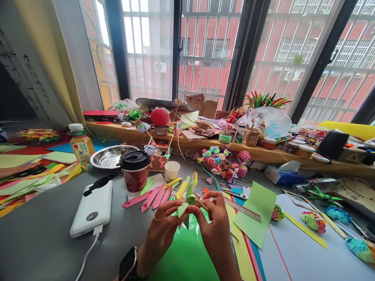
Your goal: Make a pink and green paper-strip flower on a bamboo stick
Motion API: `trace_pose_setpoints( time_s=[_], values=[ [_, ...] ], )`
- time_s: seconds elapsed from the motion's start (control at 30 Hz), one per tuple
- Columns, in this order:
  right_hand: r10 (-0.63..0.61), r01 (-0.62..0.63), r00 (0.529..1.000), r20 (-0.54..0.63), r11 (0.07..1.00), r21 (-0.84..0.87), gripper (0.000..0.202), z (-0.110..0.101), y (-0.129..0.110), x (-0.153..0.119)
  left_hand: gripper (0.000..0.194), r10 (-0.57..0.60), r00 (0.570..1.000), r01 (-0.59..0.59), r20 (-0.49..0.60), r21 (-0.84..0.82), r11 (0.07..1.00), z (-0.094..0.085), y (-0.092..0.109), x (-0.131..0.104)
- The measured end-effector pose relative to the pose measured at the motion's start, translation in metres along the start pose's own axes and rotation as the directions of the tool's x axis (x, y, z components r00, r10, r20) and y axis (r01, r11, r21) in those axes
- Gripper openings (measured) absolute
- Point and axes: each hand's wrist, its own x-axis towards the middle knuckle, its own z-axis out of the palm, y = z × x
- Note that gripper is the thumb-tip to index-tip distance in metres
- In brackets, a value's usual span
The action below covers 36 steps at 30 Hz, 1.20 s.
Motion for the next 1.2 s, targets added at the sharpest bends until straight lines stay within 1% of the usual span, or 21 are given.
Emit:
trace_pose_setpoints(
  time_s=[0.1, 0.27, 0.43, 0.5, 0.67, 0.73, 0.87, 1.0, 1.1, 1.2],
  values=[
    [0.022, -0.022, 1.000, -0.014, 1.000, 0.005, 0.022, -0.002, -0.002, 0.001, 0.021, 0.000, 1.000, 0.000, 0.003, 0.018, 1.000, 0.000, 0.001, 0.000],
    [0.043, -0.043, 0.999, 0.011, 0.999, 0.001, 0.024, -0.005, -0.004, 0.002, 0.021, 0.025, 1.000, -0.025, 0.002, 0.039, 0.999, -0.001, 0.002, 0.003],
    [0.044, -0.045, 0.998, 0.034, 0.999, 0.023, 0.025, -0.002, -0.004, 0.001, 0.026, -0.025, 1.000, 0.025, -0.009, 0.013, 1.000, -0.002, 0.003, 0.008],
    [0.046, -0.048, 0.998, 0.042, 0.998, 0.031, 0.024, -0.001, -0.004, 0.001, 0.029, -0.041, 0.999, 0.042, -0.015, 0.031, 0.999, -0.002, 0.002, 0.009],
    [0.053, -0.053, 0.994, 0.099, 0.999, -0.002, 0.021, -0.002, -0.005, 0.000, 0.024, -0.085, 0.991, 0.097, -0.104, 0.119, 0.988, -0.001, 0.000, 0.007],
    [0.051, -0.048, 0.993, 0.107, 0.999, -0.023, 0.020, -0.002, -0.004, 0.000, 0.023, -0.101, 0.987, 0.118, -0.125, 0.135, 0.984, 0.000, 0.000, 0.007],
    [0.038, -0.033, 0.993, 0.110, 0.999, -0.040, 0.018, -0.002, -0.001, 0.001, 0.022, -0.097, 0.986, 0.114, -0.132, 0.122, 0.986, 0.001, 0.001, 0.009],
    [0.041, -0.039, 0.992, 0.119, 0.999, -0.019, 0.018, -0.002, 0.002, 0.002, 0.020, -0.103, 0.988, 0.116, -0.119, 0.104, 0.988, -0.001, 0.003, 0.011],
    [0.047, -0.047, 0.991, 0.123, 0.999, -0.005, 0.018, -0.003, 0.003, 0.002, 0.020, -0.108, 0.988, 0.119, -0.106, 0.104, 0.988, -0.002, 0.003, 0.011],
    [0.049, -0.049, 0.990, 0.130, 0.999, -0.007, 0.018, -0.002, 0.002, 0.001, 0.022, -0.099, 0.988, 0.112, -0.117, 0.113, 0.987, -0.001, 0.003, 0.010]
  ],
)
